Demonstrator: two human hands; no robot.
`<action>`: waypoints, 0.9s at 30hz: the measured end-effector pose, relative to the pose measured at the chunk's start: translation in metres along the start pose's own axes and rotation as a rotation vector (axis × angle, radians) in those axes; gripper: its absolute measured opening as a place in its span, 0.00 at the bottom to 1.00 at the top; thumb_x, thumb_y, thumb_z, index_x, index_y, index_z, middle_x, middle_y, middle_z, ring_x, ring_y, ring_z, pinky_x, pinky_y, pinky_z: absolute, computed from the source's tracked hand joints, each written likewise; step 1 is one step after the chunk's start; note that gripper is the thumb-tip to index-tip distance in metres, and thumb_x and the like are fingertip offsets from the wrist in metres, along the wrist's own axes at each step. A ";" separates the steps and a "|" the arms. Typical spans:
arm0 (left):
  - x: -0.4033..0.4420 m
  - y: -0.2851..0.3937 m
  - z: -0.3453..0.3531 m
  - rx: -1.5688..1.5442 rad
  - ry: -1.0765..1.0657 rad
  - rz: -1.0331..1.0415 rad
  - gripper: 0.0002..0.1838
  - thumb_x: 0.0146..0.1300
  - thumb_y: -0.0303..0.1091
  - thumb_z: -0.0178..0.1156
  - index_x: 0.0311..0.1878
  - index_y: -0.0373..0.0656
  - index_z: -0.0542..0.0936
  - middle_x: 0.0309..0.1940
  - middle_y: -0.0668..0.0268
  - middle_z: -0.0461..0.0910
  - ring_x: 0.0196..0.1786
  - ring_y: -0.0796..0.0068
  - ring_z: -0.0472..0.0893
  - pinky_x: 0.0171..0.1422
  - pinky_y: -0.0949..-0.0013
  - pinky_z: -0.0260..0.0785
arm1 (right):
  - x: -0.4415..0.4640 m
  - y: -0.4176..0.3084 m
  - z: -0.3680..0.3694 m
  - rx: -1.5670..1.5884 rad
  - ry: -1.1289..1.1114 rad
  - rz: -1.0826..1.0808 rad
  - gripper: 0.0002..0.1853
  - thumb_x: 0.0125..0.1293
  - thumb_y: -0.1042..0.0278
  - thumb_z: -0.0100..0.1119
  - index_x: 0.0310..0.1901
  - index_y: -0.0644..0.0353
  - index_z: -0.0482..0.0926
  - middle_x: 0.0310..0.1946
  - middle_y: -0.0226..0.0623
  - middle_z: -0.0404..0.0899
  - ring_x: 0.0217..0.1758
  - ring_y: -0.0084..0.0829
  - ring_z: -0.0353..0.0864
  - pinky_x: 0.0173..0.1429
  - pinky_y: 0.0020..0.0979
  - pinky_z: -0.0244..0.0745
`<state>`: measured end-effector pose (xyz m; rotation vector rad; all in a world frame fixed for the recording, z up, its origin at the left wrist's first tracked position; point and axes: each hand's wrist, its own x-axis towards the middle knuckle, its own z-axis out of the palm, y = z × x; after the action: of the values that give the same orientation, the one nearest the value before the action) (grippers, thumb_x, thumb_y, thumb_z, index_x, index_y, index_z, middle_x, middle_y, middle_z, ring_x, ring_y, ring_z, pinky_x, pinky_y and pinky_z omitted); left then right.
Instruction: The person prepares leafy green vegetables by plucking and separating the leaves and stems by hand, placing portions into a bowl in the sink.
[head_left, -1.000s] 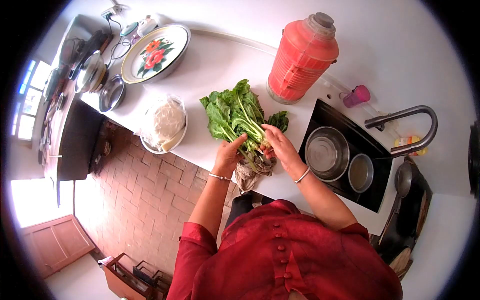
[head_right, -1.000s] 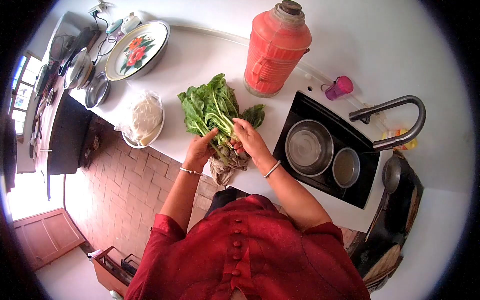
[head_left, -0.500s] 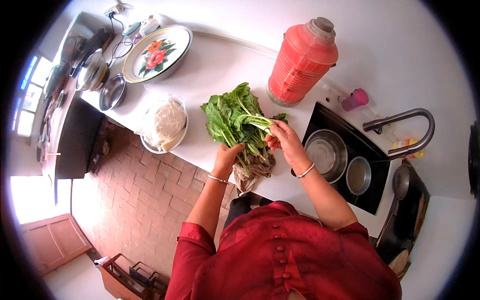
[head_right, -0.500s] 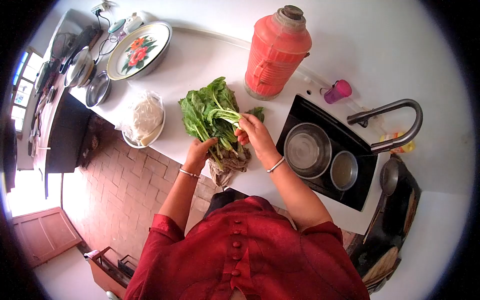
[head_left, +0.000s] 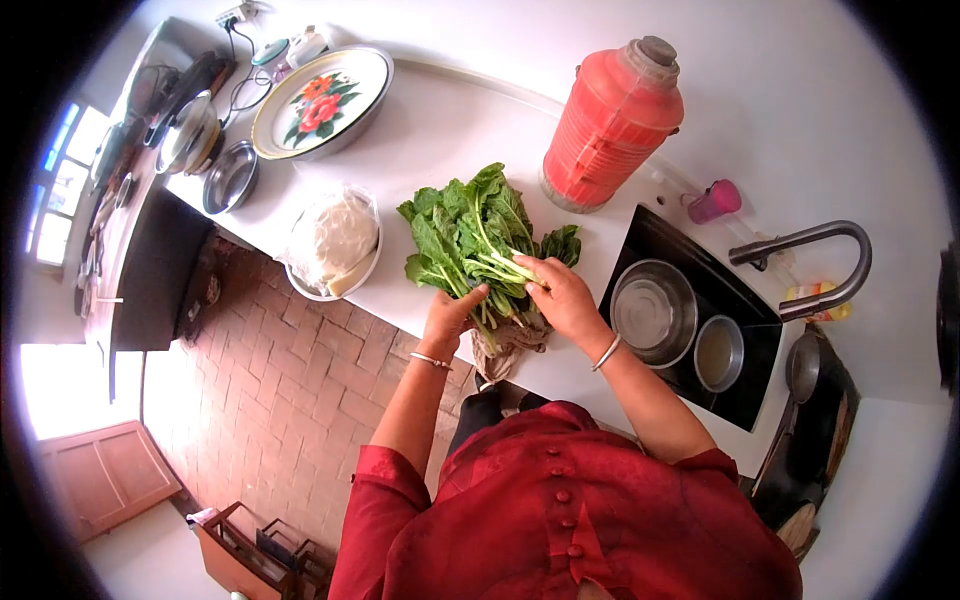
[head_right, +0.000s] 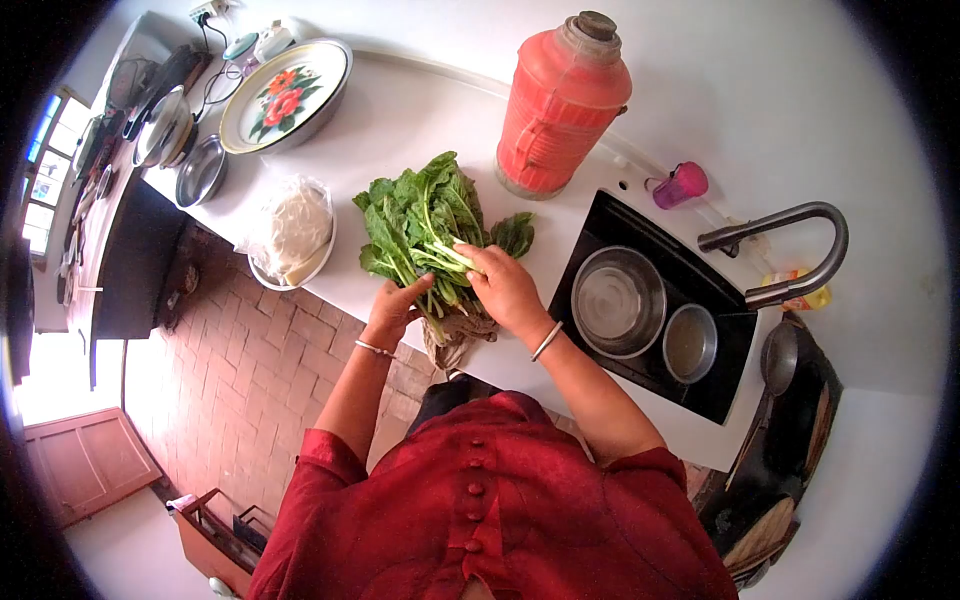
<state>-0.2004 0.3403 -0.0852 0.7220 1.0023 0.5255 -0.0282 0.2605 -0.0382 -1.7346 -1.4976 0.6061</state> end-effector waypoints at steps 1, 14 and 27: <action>0.000 0.000 0.002 0.004 0.003 0.026 0.16 0.52 0.27 0.63 0.45 0.36 0.75 0.35 0.62 0.80 0.30 0.75 0.81 0.33 0.72 0.75 | -0.001 -0.002 0.001 0.027 -0.027 0.021 0.21 0.58 0.73 0.56 0.55 0.52 0.72 0.31 0.38 0.72 0.33 0.36 0.73 0.41 0.33 0.69; 0.007 0.011 -0.012 0.307 0.141 0.286 0.21 0.51 0.22 0.53 0.51 0.36 0.65 0.36 0.61 0.75 0.31 0.73 0.77 0.29 0.72 0.72 | -0.002 0.012 0.005 0.782 -0.074 0.414 0.20 0.68 0.68 0.48 0.59 0.65 0.63 0.37 0.33 0.75 0.35 0.21 0.76 0.32 0.20 0.69; 0.001 0.016 0.018 -0.403 -0.185 -0.077 0.11 0.60 0.36 0.60 0.42 0.41 0.76 0.32 0.64 0.80 0.29 0.73 0.79 0.28 0.72 0.73 | -0.006 0.000 0.024 0.610 -0.112 0.302 0.20 0.63 0.72 0.54 0.56 0.66 0.67 0.39 0.35 0.78 0.38 0.23 0.78 0.42 0.25 0.72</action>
<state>-0.1850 0.3457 -0.0671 0.3625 0.7179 0.5613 -0.0480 0.2601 -0.0533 -1.4560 -0.9726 1.1930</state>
